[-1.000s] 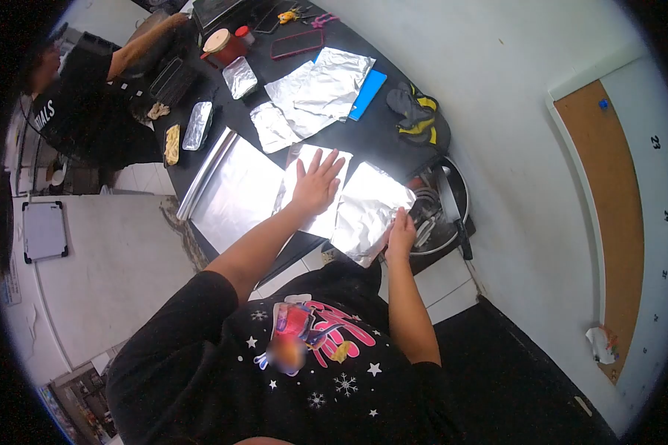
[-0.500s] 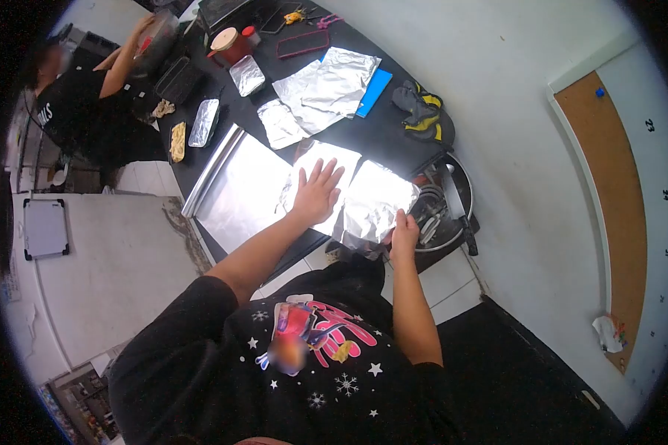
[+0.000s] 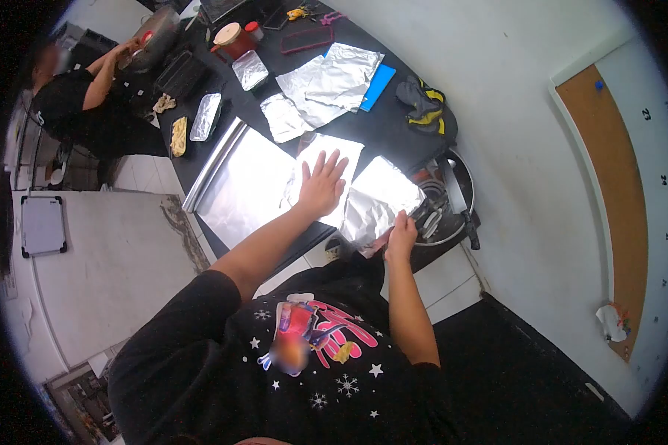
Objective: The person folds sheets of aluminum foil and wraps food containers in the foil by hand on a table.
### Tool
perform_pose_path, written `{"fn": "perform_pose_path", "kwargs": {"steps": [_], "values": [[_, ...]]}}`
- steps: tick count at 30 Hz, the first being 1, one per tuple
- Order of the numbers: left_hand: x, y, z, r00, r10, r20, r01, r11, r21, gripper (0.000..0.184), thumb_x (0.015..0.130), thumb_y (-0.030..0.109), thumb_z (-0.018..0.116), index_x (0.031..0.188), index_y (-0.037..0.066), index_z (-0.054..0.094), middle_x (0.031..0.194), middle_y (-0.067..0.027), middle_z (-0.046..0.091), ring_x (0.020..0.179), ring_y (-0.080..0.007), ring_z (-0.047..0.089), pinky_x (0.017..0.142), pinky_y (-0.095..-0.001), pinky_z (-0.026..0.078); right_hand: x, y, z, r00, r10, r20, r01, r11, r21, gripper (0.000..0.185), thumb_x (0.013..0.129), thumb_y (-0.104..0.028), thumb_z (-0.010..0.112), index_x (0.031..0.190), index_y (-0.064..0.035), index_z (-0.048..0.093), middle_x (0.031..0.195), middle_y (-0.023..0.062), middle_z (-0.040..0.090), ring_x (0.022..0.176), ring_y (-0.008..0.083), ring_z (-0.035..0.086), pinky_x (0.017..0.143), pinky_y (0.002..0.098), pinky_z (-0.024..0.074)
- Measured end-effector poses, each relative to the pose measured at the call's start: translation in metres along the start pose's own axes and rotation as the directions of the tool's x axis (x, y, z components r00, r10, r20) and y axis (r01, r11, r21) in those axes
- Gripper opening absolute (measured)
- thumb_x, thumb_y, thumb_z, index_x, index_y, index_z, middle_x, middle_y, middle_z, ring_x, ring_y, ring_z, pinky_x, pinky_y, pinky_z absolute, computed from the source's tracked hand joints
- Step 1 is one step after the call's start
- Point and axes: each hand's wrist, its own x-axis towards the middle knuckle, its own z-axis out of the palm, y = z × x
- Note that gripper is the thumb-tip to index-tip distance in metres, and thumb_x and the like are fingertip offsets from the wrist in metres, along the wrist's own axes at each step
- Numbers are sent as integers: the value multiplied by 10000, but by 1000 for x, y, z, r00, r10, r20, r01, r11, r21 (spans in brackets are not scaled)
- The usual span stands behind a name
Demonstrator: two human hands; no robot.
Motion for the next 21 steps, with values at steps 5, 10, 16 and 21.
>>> {"fn": "perform_pose_path", "kwargs": {"steps": [5,10,16,21], "values": [[2,1,3,999,-24,-39,24,1000,-14,493,921,304,393,1392,170,336,1488,-65,227,1373,-333,171,1034,-651,135,8,6,4,995,-87,-52,80,988,-132,374,957,-272,465,729,23,496,681,25,449,642,122,395,578,306,354],[3,2,2,998,-36,-44,35,999,-17,490,921,307,385,1388,167,344,1486,-69,230,1373,-339,170,1028,-657,142,10,11,1,980,-111,-164,79,978,-191,379,962,-281,455,733,17,499,686,25,475,627,137,415,566,314,366],[3,3,3,998,-41,-53,40,999,-17,498,918,312,392,1388,156,342,1483,-88,232,1372,-346,169,1025,-657,149,-14,-17,11,994,49,-96,-30,980,196,285,946,-279,485,880,-12,559,786,10,546,718,151,499,655,302,417],[-9,3,-7,999,-20,-44,19,999,-29,507,914,305,409,1390,143,338,1483,-105,227,1370,-346,173,1026,-655,148,-21,-22,6,991,133,10,-128,932,339,205,921,-242,525,931,-40,556,887,16,547,848,127,522,732,280,428]]}}
